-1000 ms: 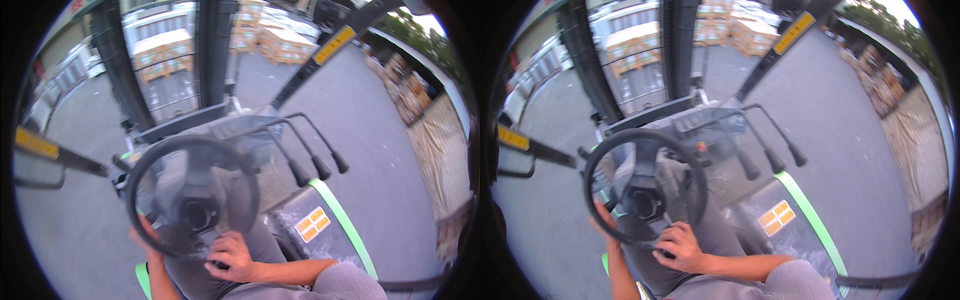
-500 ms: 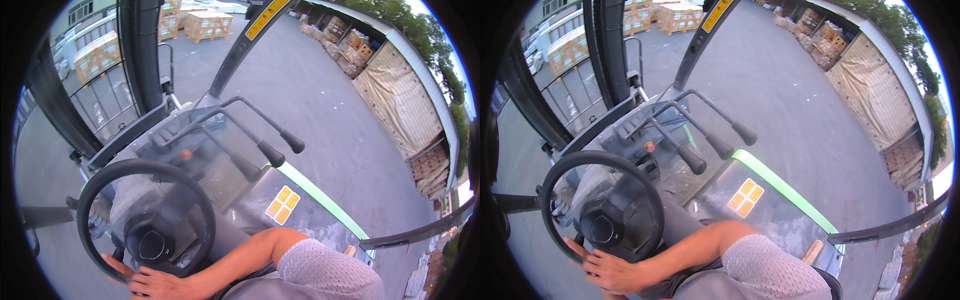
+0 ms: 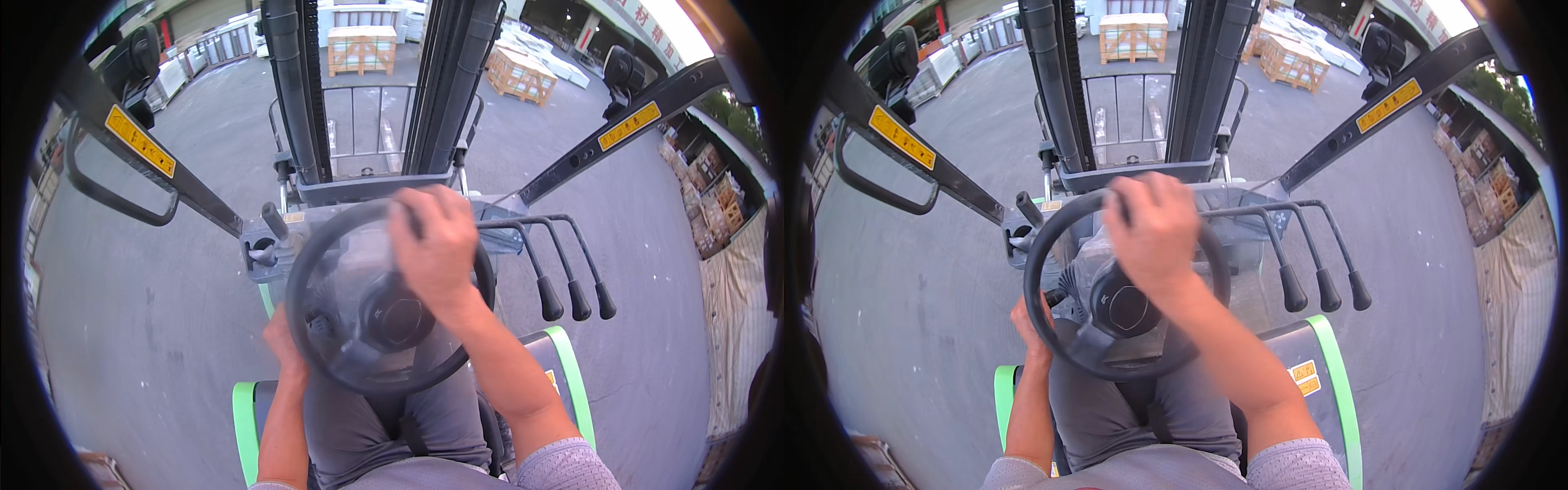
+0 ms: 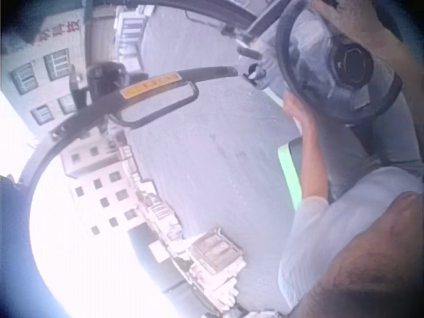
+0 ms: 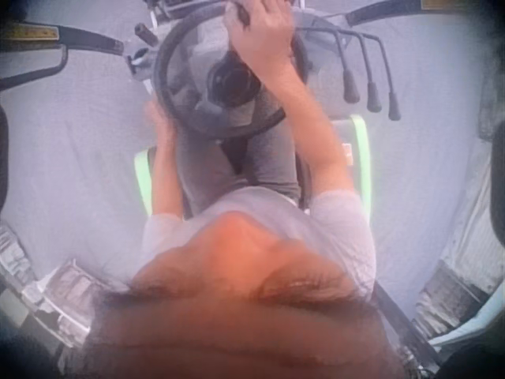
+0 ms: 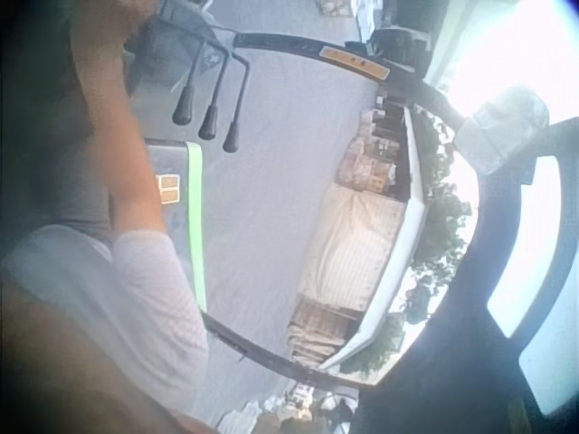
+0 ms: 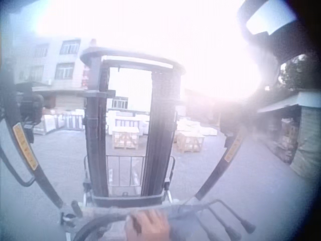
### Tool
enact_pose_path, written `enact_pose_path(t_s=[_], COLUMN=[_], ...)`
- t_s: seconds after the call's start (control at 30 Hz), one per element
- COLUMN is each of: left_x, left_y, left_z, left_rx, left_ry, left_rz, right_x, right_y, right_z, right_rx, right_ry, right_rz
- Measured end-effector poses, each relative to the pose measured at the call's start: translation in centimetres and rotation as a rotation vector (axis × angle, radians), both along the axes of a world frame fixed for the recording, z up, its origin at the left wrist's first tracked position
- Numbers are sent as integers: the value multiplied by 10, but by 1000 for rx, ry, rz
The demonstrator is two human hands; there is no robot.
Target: The person operates a forklift in a warehouse yard, steering and maneuvering the vehicle among stacked pallets. The operator uses the steering wheel and control levers to navigate the forklift, occasionally lifting and lowering the forks while moving between storage areas.
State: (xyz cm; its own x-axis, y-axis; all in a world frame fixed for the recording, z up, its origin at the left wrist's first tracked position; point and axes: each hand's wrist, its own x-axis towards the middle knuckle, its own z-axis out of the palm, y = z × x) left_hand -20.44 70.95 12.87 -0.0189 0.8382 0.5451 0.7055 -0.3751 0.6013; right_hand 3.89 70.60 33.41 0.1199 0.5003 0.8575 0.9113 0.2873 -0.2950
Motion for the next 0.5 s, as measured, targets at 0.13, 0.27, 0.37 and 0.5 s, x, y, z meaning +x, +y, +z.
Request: enact_pose_path(t_s=[0.13, 0.27, 0.37, 0.5], left_x=[11, -3, -27, 9], left_y=[5, 5, -8, 56], left_z=[11, 14, 27, 43], left_rx=[-4, -56, -37, 46], left_ry=[-45, -88, -59, 63], left_rz=[-13, -28, 31, 37], right_x=[49, 46, -3, -2], right_y=[-47, -95, -135, -107], right_z=[-21, -49, -65, -83], right_rx=[-32, -144, -213, -112], right_ry=[115, 280, 373, 232], right_rz=[-116, -150, -106, -122])
